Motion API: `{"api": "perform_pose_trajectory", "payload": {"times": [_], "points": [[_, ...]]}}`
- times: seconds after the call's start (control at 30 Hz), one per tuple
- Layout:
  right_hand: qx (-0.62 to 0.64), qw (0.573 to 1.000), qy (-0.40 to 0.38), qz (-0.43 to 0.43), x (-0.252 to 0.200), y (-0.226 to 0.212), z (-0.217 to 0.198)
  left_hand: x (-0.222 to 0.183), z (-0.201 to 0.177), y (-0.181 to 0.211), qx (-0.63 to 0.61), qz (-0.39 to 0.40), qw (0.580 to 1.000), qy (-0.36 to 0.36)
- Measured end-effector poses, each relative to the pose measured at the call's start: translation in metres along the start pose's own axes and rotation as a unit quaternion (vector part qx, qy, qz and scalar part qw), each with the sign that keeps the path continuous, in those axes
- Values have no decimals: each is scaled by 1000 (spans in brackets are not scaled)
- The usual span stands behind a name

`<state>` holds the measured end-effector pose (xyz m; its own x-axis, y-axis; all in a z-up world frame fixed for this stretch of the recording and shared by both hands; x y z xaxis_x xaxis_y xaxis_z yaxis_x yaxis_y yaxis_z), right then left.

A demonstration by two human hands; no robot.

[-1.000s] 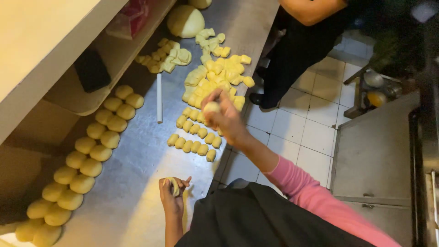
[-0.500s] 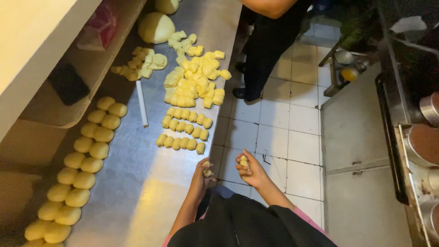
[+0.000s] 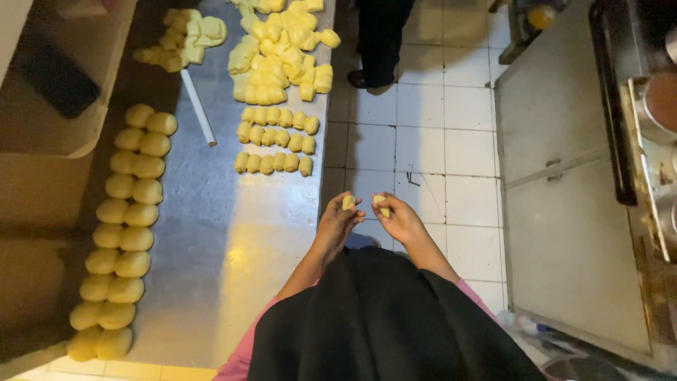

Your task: Shaping and arranging pieces of bread dough on a work surface and tray.

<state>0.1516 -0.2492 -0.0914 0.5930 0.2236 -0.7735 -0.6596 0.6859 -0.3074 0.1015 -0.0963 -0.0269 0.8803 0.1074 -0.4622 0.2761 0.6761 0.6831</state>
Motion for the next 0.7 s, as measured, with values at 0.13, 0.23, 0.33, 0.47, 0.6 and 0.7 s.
{"api": "perform_pose_trajectory", "payload": {"times": [0.13, 0.23, 0.33, 0.47, 0.6, 0.7], "points": [[-5, 997, -11, -80, -34, -21, 13, -14, 15, 8, 23, -12, 1000, -5], [11, 995, -21, -100, -51, -30, 18, -18, 21, 9, 47, -8, 999, -10], [13, 994, -48, -101, -58, -31, 19, -20, 24, 7, 43, -19, 999, -23], [28, 993, -82, -83, -67, -28, 27, -18, 28, 1, 7, -38, 998, -59], [31, 991, -101, -87, -65, -26, 22, -9, 23, -13, 32, -28, 997, -64], [21, 994, -66, -86, -52, -23, 7, -16, 30, -5, 67, -17, 997, -46]]}}
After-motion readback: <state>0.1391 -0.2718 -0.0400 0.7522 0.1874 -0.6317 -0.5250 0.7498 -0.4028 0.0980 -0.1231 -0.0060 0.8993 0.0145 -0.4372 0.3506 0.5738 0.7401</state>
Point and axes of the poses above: each hand's wrist, its own x-axis towards the middle knuckle, its own z-axis out of the palm, y = z × x, the point moved 9 cm from there along x, towards the middle knuckle, and after that the axes turned 12 degrees about y, right-handed, at the moved point
